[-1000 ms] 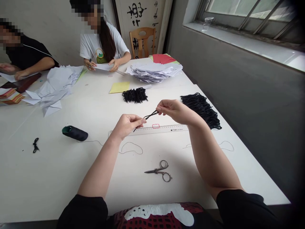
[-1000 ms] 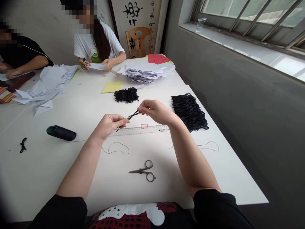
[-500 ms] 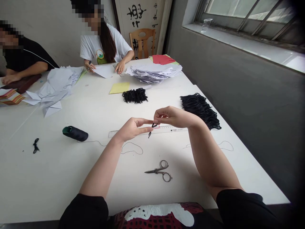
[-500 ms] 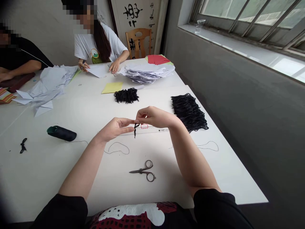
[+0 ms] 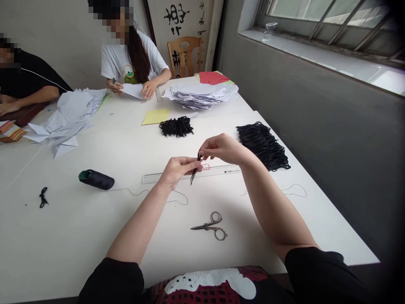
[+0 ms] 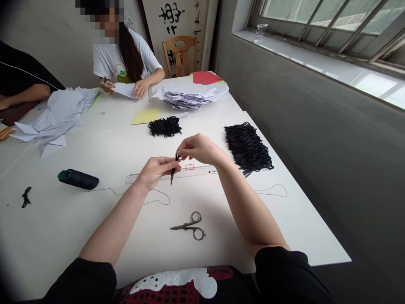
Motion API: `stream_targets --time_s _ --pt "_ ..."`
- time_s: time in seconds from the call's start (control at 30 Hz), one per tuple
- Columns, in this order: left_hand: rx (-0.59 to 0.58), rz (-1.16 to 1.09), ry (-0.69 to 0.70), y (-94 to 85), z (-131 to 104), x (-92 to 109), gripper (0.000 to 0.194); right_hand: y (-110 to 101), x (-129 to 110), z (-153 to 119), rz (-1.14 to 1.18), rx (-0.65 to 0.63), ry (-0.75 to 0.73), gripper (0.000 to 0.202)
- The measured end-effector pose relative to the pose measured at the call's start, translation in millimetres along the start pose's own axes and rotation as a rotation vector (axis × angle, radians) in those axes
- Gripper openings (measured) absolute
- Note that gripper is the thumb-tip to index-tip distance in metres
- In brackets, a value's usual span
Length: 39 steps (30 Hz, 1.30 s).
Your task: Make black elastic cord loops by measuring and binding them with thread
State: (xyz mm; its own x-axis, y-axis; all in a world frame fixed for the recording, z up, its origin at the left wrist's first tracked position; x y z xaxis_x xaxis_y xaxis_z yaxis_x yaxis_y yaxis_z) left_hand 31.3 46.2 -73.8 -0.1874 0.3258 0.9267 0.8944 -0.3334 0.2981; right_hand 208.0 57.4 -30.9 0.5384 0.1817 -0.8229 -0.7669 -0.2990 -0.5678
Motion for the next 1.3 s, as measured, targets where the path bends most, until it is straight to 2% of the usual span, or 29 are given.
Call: stream_targets --time_s 0.17,0.33,0.4,0.5,0.6,0.7,0.8,0.87,1.07,1.3 --pt "-0.039 0.037 -0.07 5.4 1.0 -5.7 0.033 -16.8 -1.6 -7.6 -0.017 0.046 0.01 0.023" --pt "-0.091 0.106 -0.098 7.0 4.8 -16.4 0.035 -47.0 -2.1 -25.2 -0.046 0.167 0.012 0.023" --pt "-0.111 0.244 -0.041 7.7 7.5 -23.4 0.034 -62.7 -0.7 -35.4 -0.023 0.246 0.013 0.023" --pt "-0.072 0.503 0.122 10.4 10.0 -36.1 0.027 -89.7 7.1 -54.2 -0.005 0.468 0.072 0.019" --pt "0.013 0.604 0.265 15.6 8.9 -51.1 0.024 -111.8 26.3 -73.3 -0.071 0.666 0.218 0.013" --pt "0.027 0.889 0.415 23.9 6.6 -64.7 0.037 -123.5 54.3 -88.5 -0.164 0.747 0.375 0.01" --pt "-0.013 1.268 0.469 29.3 6.9 -75.7 0.051 -126.4 81.2 -100.6 -0.193 0.791 0.459 0.009" --pt "-0.039 1.367 0.447 29.1 7.9 -79.9 0.056 -124.4 95.0 -106.6 -0.137 0.808 0.466 0.01" --pt "-0.05 1.428 0.451 26.9 8.7 -82.7 0.055 -110.2 127.9 -112.2 0.223 0.834 0.41 0.028" --pt "-0.05 1.445 0.47 26.4 8.8 -84.6 0.057 -92.5 164.7 -117.8 0.268 0.893 0.488 0.039"
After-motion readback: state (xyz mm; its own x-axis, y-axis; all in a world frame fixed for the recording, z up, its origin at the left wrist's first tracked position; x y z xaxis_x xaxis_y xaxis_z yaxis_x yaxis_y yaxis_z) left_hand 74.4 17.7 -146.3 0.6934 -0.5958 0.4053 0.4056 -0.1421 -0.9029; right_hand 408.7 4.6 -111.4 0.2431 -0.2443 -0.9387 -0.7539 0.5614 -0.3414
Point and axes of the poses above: each hand's wrist, its own z-axis towards the middle knuckle, its own y-axis out of the palm, x = y × z, the point moved 3 cm from there along z, towards the middle knuckle, and after that the axes turned 10 degrees about -z, right-handed, at the moved point
